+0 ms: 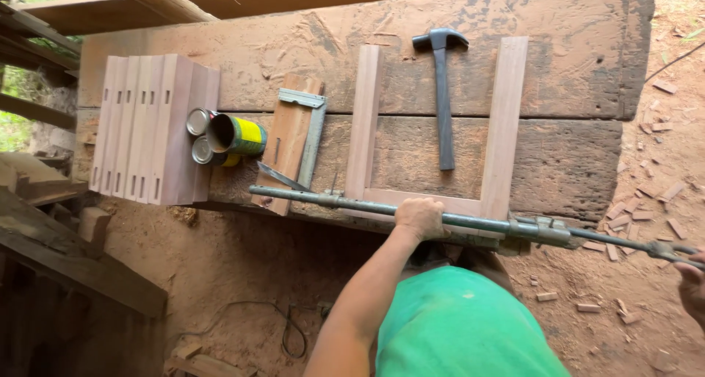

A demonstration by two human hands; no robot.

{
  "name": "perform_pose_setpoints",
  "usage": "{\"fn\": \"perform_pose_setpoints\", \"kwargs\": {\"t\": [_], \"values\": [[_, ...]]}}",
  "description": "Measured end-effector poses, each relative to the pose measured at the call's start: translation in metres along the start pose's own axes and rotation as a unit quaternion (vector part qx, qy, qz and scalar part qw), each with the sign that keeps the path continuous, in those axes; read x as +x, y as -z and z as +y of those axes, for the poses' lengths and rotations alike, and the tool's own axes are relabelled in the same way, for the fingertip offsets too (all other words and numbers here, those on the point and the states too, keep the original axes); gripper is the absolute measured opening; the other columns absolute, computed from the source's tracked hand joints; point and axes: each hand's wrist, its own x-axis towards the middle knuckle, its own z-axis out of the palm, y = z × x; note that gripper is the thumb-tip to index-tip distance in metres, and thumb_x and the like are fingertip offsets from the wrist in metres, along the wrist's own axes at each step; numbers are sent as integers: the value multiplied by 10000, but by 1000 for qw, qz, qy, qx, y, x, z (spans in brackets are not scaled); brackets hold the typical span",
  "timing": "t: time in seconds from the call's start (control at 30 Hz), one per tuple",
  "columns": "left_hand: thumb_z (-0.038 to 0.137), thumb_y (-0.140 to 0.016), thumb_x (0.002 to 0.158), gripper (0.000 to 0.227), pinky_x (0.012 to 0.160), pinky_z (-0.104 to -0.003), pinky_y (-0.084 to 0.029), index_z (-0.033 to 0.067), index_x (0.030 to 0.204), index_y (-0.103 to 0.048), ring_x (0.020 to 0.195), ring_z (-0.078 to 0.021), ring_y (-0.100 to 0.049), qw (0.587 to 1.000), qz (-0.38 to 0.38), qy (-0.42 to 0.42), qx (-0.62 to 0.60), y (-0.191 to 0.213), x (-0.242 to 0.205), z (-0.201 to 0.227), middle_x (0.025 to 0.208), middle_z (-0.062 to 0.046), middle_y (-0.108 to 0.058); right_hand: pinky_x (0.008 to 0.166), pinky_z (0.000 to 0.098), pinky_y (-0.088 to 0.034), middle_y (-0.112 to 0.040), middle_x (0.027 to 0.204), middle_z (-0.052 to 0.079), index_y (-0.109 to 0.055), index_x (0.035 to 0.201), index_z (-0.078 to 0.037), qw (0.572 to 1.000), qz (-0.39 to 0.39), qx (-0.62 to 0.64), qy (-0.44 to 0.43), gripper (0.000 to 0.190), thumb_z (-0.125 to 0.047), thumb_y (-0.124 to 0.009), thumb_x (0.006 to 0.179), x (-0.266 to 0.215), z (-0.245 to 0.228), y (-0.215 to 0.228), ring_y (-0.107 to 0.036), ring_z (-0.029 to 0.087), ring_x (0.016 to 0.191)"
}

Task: The person positions a long metal bar clamp across a wooden frame on a workbench and tightens it. They place a try square in the frame corner, hammer nails into the joint, and readjust the clamp and frame pieces while a stack of similar frames sits nearby.

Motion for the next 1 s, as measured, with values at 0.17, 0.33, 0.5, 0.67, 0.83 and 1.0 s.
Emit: {"fn": "perform_pose_setpoints", "kwargs": {"t": [0.17, 0.33, 0.5, 0.67, 0.83, 1.0], "values": [[570, -744, 721, 450, 678, -465, -572, 155, 892, -769, 791, -332, -727, 1000, 9, -15, -3, 23, -4, 12, 945, -73, -768, 756, 346, -515, -674, 1012, 58, -695, 1148, -96, 897, 17, -442, 17, 551, -554, -390, 1178, 22, -121, 54, -637, 240, 837], [615, -782, 738, 474, 732, -421, -560, 176, 916, -760, 837, -280, -716, 999, -49, 4, 19, 30, -4, 13, 953, -32, -759, 459, 272, -466, -574, 746, -10, -601, 927, -142, 912, -167, -358, -113, 662, -640, -183, 1049, 45, -124, 65, -531, 114, 536], [598, -728, 741, 438, 691, -434, -560, 187, 891, -752, 788, -298, -715, 999, -37, 12, 27, 26, -2, 14, 913, -41, -760, 427, 310, -439, -551, 650, 24, -685, 1053, -146, 914, -199, -285, -209, 624, -592, -254, 1123, 61, -148, 71, -541, 168, 518], [581, -748, 709, 442, 687, -461, -557, 173, 876, -742, 781, -336, -712, 1000, 7, -1, 24, 24, -5, 10, 890, -69, -757, 561, 472, -516, -600, 1114, 270, -495, 1416, 47, 951, -63, -48, -300, 695, -541, -484, 1045, 50, -220, 58, -596, 364, 811], [549, -798, 683, 450, 685, -463, -559, 148, 872, -714, 802, -332, -718, 999, 38, -24, 18, 8, -5, 7, 918, -75, -756, 745, 333, -540, -490, 1059, 106, -330, 1296, -48, 953, 239, 131, -130, 304, -206, -555, 1164, 51, -244, -4, -530, 211, 839], [591, -791, 727, 454, 712, -415, -563, 174, 884, -702, 809, -263, -717, 999, 7, -17, 30, 23, -5, 10, 912, -21, -750, 718, 409, -539, -396, 1101, 139, -389, 1113, -28, 933, 340, -22, -116, 378, -307, -644, 1132, 78, -226, -26, -514, 248, 860]]}}
